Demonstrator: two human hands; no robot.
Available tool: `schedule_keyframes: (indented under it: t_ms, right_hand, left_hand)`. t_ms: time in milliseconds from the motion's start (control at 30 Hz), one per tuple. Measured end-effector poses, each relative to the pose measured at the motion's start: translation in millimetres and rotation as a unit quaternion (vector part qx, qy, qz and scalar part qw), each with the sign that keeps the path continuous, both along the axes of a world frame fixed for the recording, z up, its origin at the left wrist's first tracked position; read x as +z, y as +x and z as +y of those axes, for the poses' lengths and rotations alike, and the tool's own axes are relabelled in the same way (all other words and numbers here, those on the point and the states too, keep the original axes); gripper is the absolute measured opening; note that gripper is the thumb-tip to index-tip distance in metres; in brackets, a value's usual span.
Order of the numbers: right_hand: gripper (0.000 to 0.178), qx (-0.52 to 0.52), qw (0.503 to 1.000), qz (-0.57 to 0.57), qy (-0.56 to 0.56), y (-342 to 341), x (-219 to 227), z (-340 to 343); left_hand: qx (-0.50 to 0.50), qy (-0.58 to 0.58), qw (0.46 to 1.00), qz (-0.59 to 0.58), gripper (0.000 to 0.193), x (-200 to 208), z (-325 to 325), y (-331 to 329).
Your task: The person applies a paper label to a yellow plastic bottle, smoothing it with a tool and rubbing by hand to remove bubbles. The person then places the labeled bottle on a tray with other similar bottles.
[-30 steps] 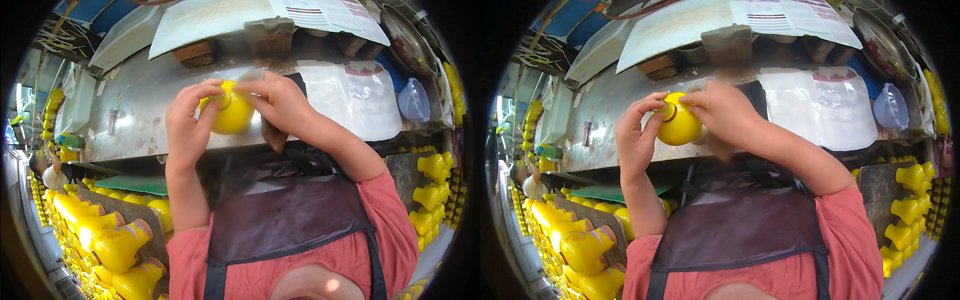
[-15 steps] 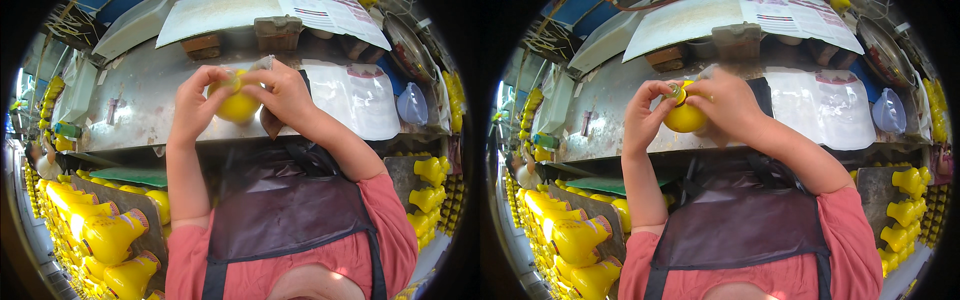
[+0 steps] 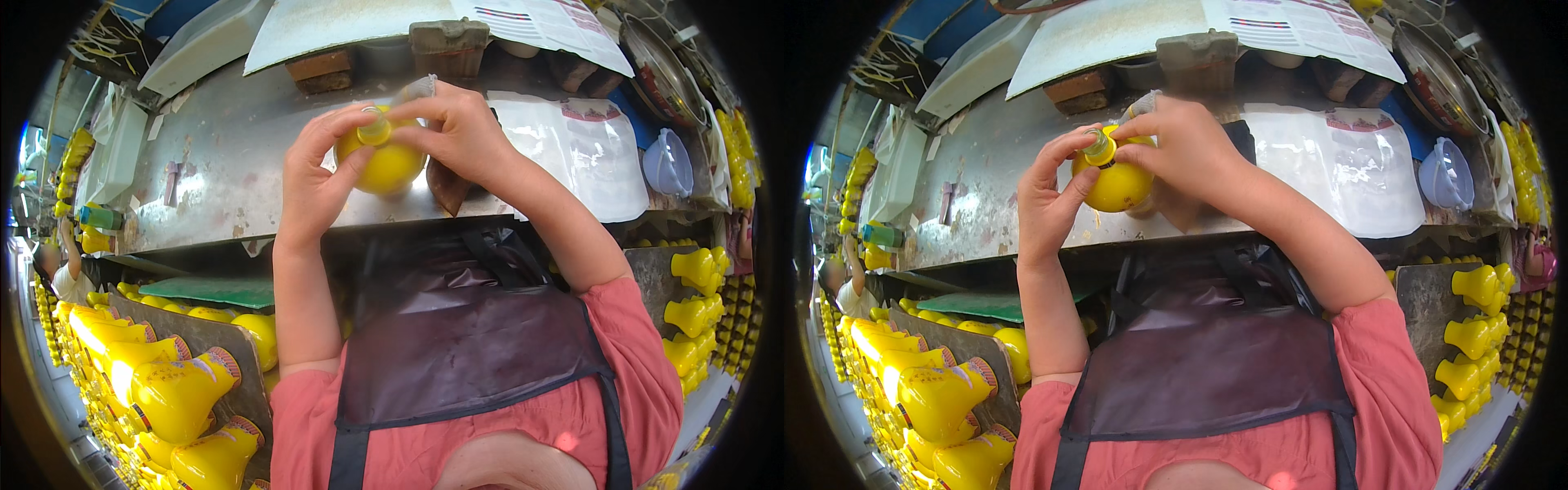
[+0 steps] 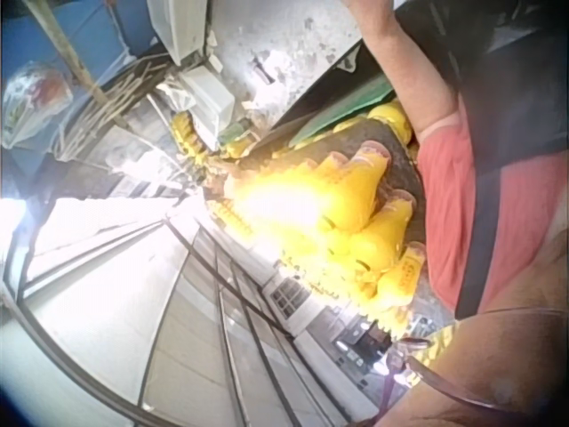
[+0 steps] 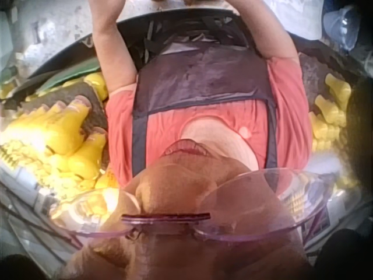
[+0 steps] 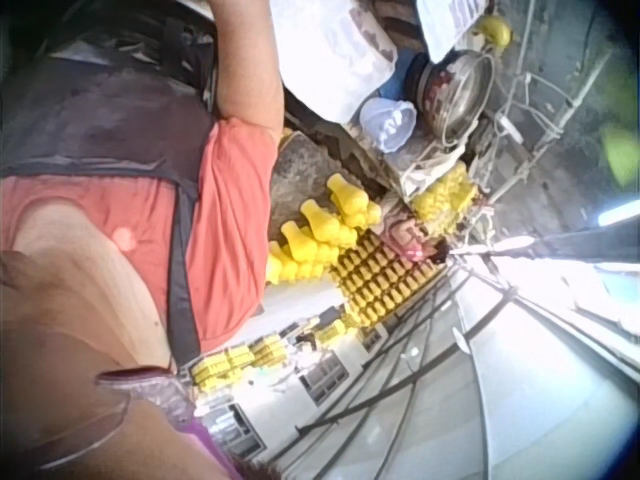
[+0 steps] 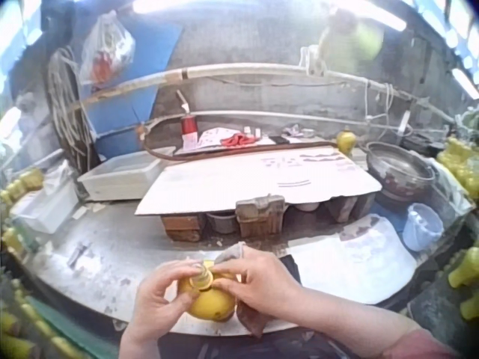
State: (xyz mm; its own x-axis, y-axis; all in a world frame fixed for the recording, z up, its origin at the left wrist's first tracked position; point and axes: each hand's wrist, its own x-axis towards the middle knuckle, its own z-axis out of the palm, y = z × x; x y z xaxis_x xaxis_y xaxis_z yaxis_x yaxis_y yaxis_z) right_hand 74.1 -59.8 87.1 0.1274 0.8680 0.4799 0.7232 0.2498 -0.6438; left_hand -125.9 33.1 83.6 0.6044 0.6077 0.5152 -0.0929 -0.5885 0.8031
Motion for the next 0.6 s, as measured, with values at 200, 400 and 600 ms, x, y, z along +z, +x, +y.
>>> schedule_keyframes:
  t_ms: [200, 400, 600]
  right_hand:
    - [0.023, 0.000, 1.000, 0.003, 0.000, -0.5, 0.4, 0.5]
    - [0.021, -0.008, 1.000, 0.009, 0.012, -5.3, -1.7, -1.6]
    - [0.022, 0.010, 1.000, 0.011, -0.019, -3.5, 0.3, -6.7]
  left_hand:
    - [-0.007, -0.032, 0.999, -0.008, 0.033, -5.0, -0.1, 1.2]
    - [0.028, 0.001, 0.999, 0.028, 0.033, -2.5, -4.6, 2.8]
    - [0.083, 0.036, 0.995, 0.044, 0.030, -1.5, -14.8, 10.5]
